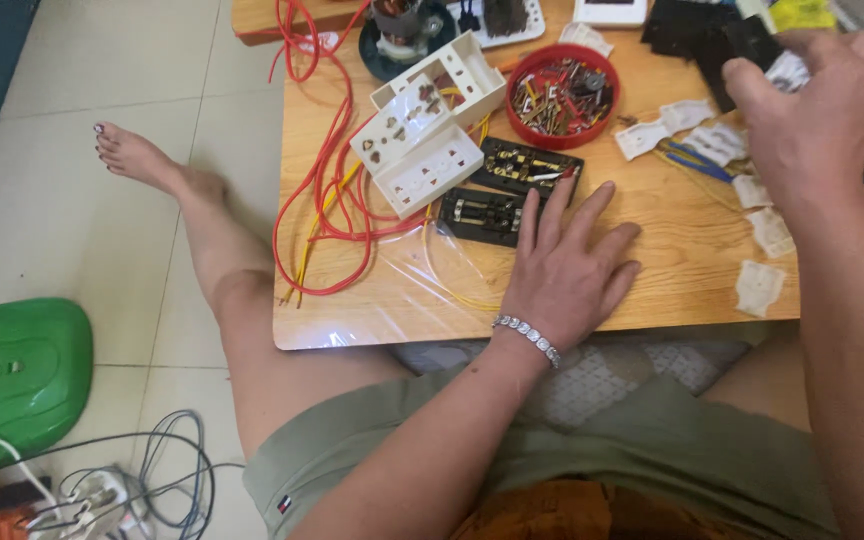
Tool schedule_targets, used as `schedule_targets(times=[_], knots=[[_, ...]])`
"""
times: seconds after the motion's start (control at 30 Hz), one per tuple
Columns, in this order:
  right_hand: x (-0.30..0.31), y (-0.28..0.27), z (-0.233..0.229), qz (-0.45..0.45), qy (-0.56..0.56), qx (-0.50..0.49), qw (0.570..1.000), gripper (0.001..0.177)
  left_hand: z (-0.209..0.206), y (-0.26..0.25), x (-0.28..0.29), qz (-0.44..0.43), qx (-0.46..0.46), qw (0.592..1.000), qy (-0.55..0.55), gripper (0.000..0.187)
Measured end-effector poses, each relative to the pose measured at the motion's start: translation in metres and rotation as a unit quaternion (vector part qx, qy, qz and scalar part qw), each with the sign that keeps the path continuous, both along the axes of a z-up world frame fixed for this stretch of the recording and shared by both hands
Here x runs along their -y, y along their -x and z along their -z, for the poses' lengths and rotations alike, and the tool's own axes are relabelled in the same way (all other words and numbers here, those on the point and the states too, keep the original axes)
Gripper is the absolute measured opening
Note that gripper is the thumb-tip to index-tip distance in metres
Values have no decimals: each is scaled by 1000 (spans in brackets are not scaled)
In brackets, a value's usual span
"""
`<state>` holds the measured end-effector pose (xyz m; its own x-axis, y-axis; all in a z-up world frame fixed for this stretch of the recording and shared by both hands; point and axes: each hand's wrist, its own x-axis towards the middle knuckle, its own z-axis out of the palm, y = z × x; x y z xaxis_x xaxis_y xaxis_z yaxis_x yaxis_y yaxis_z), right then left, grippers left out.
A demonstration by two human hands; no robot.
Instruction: Cleaning an electrical component with a cloth
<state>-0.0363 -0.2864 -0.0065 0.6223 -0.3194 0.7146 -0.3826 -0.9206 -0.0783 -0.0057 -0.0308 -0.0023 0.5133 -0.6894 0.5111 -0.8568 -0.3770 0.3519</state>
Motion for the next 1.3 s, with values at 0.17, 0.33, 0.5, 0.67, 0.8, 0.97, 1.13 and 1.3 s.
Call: schedule_targets(times=[0.17,0.33,0.5,0.67,0.8,0.97,1.13,1.3], knots=[[-40,28,-60,-77,-263,-98,957,41,1,-2,-2,0,8,1000,30,44],[-86,47,-85,-30,-373,-313,873,46,-10,-3,-24,-29,17,997,73,64],[-101,50,-73,-106,-390,-398,824,51,-7,-7,-40,18,-14,1000,-9,71],[-107,55,-63,-143,-403,-349,834,50,-10,0,-41,21,-17,1000,-6,52],[-131,72,-87,-68,-557,-219,799,48,-4,5,-38,-13,-49,999,3,46],[-128,85,-64,-45,-528,-172,830,38,-6,3,-43,7,-115,993,-11,57],[-128,77,-47,-59,-497,-126,856,23,-5,6,-41,-2,-114,993,-10,53],[-131,69,-38,-49,-290,-152,944,20,-5,8,-39,-20,-91,996,-9,47]])
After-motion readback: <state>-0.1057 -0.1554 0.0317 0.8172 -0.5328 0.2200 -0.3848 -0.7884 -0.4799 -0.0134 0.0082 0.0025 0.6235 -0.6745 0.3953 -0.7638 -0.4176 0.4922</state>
